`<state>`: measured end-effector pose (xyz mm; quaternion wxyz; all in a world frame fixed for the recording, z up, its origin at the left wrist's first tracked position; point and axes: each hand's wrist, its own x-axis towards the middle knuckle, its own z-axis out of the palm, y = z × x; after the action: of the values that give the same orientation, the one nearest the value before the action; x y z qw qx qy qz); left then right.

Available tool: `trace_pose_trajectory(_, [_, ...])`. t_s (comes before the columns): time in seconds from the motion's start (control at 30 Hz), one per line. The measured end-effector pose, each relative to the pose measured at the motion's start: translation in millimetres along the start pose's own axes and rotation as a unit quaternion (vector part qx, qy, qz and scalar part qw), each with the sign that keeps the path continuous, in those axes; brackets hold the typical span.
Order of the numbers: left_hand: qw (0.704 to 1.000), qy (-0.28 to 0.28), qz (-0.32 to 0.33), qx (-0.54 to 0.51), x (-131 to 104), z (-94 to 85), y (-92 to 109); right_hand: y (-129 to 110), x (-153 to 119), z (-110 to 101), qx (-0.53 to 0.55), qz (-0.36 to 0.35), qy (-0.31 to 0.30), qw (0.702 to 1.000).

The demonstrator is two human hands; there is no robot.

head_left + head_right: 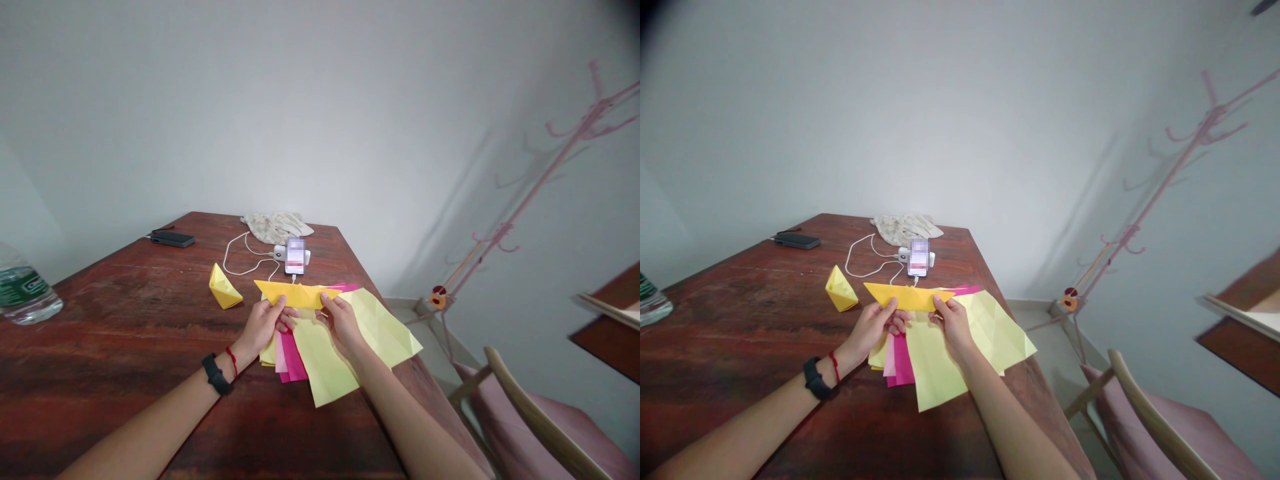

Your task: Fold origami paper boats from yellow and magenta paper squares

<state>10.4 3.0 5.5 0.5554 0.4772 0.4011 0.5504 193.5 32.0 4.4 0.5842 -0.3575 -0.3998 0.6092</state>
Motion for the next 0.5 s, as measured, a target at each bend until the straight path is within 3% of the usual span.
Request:
trace_pose_trajectory(0.13, [0.998,0.041,0.042,0.019,2.7,-5.9,8.9,-6.0,11.1,-12.1,-0.014,-0.054,0.099,0.993])
trace_pose_trajectory(0.2, [0.998,0.036,0.052,0.020,3.4,-8.1,10.8,-9.2,14.9,-17.9,-0.021,-0.053,0.096,0.994])
trace_pose_trajectory(0.4, [0.995,-0.089,-0.014,-0.050,1.1,-10.2,8.8,-7.6,3.2,-12.7,-0.067,0.047,-0.118,0.990])
trace_pose_trajectory(0.5, [0.994,-0.096,-0.029,-0.030,-0.1,-10.5,9.7,-2.8,-6.6,-4.0,-0.078,0.058,-0.201,0.975])
